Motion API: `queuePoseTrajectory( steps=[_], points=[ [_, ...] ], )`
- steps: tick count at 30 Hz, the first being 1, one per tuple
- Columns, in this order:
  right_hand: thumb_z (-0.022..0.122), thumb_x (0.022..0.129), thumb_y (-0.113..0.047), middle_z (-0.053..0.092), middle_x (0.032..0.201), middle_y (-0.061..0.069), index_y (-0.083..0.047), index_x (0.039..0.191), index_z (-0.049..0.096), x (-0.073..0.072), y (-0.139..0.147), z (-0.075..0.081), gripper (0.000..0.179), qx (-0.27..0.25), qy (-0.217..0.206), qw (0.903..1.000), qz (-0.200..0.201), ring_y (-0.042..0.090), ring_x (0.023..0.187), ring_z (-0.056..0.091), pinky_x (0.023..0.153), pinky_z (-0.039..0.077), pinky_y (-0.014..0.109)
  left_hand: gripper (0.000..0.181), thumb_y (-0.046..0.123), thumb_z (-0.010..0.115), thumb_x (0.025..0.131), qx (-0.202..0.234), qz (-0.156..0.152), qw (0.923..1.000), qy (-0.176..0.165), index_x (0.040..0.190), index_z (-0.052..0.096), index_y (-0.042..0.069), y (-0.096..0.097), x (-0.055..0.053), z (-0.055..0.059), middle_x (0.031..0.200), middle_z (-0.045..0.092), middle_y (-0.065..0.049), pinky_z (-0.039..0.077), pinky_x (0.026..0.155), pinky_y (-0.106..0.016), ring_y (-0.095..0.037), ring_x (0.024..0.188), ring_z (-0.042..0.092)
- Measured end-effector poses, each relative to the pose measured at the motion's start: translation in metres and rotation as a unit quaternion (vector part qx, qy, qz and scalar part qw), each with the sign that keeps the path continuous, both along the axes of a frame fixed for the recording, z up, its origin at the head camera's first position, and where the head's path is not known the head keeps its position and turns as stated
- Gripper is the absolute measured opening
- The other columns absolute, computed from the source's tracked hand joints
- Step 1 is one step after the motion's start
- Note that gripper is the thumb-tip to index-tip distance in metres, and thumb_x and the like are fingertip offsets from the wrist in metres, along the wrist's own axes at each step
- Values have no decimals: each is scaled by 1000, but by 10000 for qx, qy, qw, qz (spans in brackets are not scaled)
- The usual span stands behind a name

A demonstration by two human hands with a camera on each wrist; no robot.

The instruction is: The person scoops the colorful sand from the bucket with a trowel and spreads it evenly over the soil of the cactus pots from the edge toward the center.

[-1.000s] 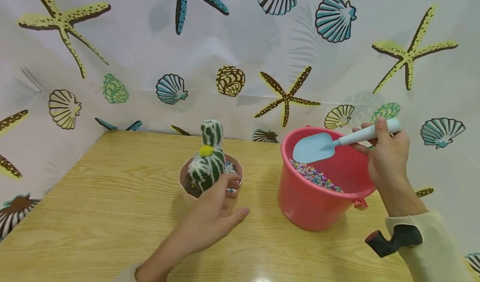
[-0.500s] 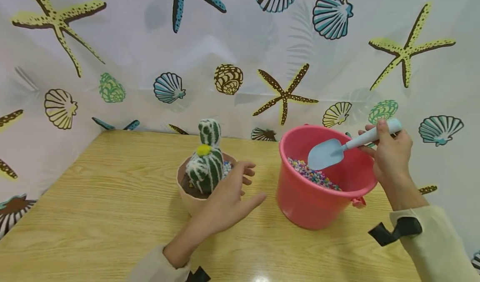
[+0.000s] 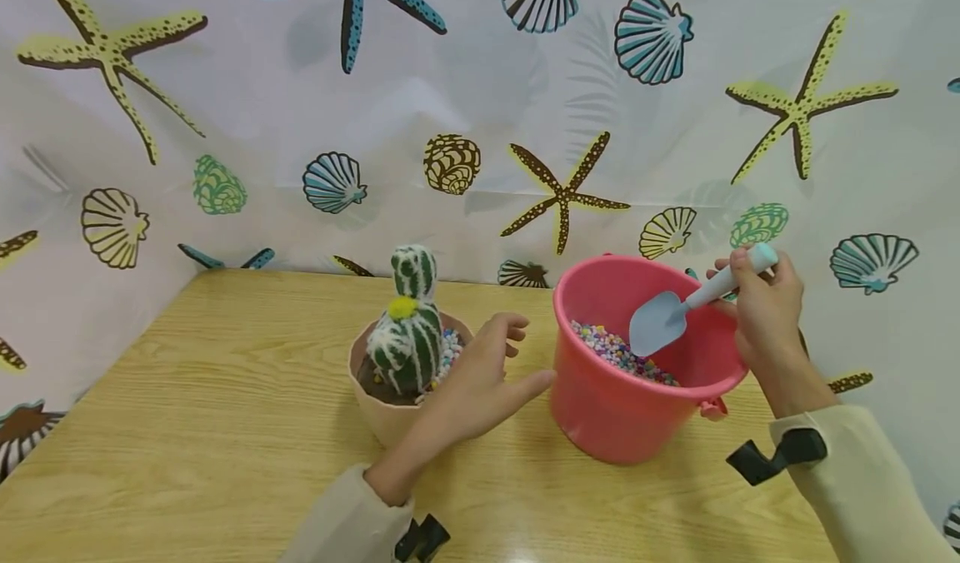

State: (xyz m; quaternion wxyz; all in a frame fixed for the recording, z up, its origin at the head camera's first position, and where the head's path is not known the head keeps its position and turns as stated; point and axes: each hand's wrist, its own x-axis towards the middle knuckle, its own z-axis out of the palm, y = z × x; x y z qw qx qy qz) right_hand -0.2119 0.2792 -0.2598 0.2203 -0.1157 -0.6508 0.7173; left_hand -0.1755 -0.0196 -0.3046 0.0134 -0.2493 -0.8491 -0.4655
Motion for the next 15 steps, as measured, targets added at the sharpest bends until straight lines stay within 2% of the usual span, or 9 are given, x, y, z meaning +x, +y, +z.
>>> queuePoseTrajectory(
  steps=[4,6,9,11,15],
  points=[
    [52,97,-28,54,104,-3,-20,119,46,-2,0,0,24,112,-166,9998,27,11,99,57,79,51,30,68,34,67,87,50,22,10000,-39,140,37,4,7,-4,-5,135,47,-15,47,95,-45,-29,119,50],
    [52,97,-26,55,104,-2,-20,119,47,-4,-1,0,24,153,-214,9995,154,11,99,57,78,54,28,73,36,69,86,96,102,9998,-106,142,34,5,11,-5,-7,138,44,-15,45,99,-47,-30,124,47],
    [53,97,-24,56,103,-3,-21,119,49,-7,-3,-1,23,330,-319,9982,383,12,102,55,70,56,19,83,40,71,83,109,231,9995,-203,146,30,6,17,-8,-11,145,38,-15,39,106,-50,-30,132,41],
    [52,97,-26,55,103,-5,-23,119,50,-8,-4,-2,22,579,-426,9962,499,13,103,53,66,53,15,89,45,72,82,83,252,9993,-260,149,26,8,23,-10,-14,149,33,-14,36,108,-52,-30,136,36],
    [51,98,-28,55,102,-7,-23,123,49,-10,-2,-5,25,1300,-645,9868,718,16,106,51,70,51,14,97,49,74,78,159,126,9994,-291,151,21,12,33,-15,-17,153,26,-11,35,108,-54,-31,140,30]
  ],
)
